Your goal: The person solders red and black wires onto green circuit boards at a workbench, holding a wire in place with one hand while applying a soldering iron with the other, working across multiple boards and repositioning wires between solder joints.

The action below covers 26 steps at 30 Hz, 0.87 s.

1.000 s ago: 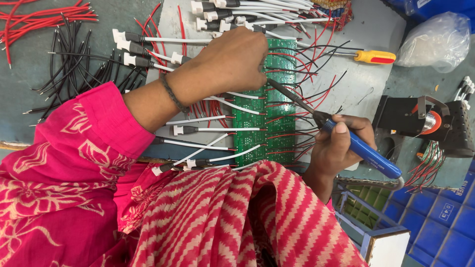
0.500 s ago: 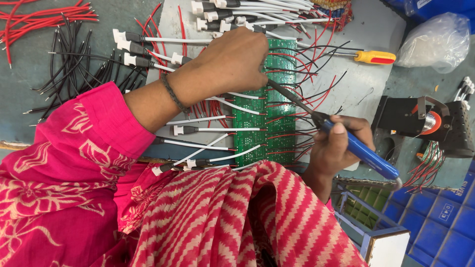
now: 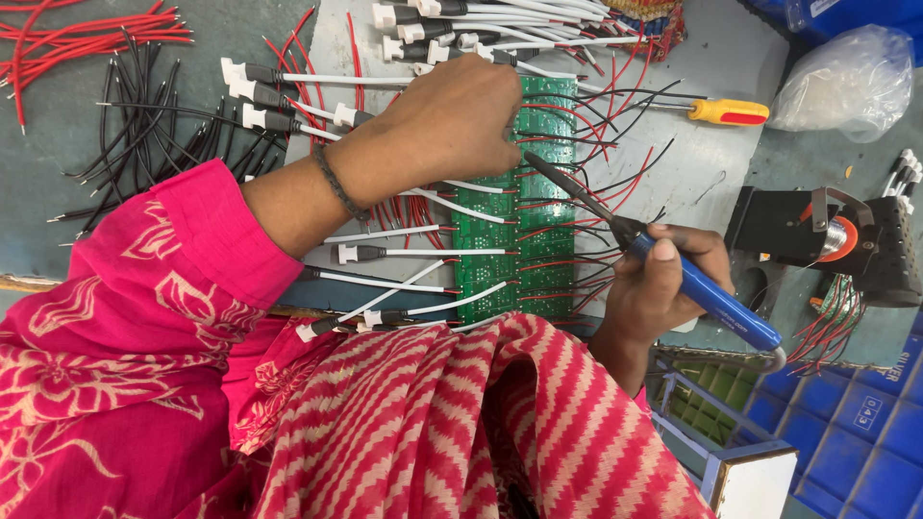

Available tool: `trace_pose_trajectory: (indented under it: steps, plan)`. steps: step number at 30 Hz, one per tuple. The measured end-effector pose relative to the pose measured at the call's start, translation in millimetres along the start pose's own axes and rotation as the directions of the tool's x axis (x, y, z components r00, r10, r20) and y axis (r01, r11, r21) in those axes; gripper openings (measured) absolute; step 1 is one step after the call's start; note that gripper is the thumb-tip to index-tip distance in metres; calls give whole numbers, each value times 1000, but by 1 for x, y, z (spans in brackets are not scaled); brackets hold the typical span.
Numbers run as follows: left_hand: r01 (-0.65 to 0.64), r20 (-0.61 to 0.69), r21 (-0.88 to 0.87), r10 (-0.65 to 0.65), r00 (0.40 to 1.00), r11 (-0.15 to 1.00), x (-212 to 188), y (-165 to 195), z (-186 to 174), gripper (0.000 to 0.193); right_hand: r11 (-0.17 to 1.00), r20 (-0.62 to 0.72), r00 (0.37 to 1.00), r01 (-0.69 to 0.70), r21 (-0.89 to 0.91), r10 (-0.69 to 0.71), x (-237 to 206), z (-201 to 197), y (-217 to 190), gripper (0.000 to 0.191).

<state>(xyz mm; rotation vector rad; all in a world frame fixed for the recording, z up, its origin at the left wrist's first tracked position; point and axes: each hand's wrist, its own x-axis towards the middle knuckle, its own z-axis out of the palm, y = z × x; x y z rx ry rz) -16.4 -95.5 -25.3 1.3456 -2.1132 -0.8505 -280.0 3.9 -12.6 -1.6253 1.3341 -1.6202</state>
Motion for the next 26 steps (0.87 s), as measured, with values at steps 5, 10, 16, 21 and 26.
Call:
trace_pose_trajectory:
  steps: [5,10,16,21,26]
  plan:
    - [-2,-11,-5,2,1000,1000,1,0,1,20,999,26,999,-35,23,34,-1,2,1,36]
    - [0,5,5,0,1000,1000,1,-1,0,20,999,0,999,38,-28,-38,1,1,-3,38]
    - [-21,-14,3,22,1000,1000,0,-1,1,20,998,7,999,46,-43,-45,2,-3,-8,39]
    - [-23,-17,-3,23,1000,1000,0,-2,1,19,997,7,999,44,-62,-43,1,-1,-6,38]
    - [-22,-16,-3,22,1000,1000,1,-2,1,19,996,1,999,51,-70,-51,1,-2,-6,38]
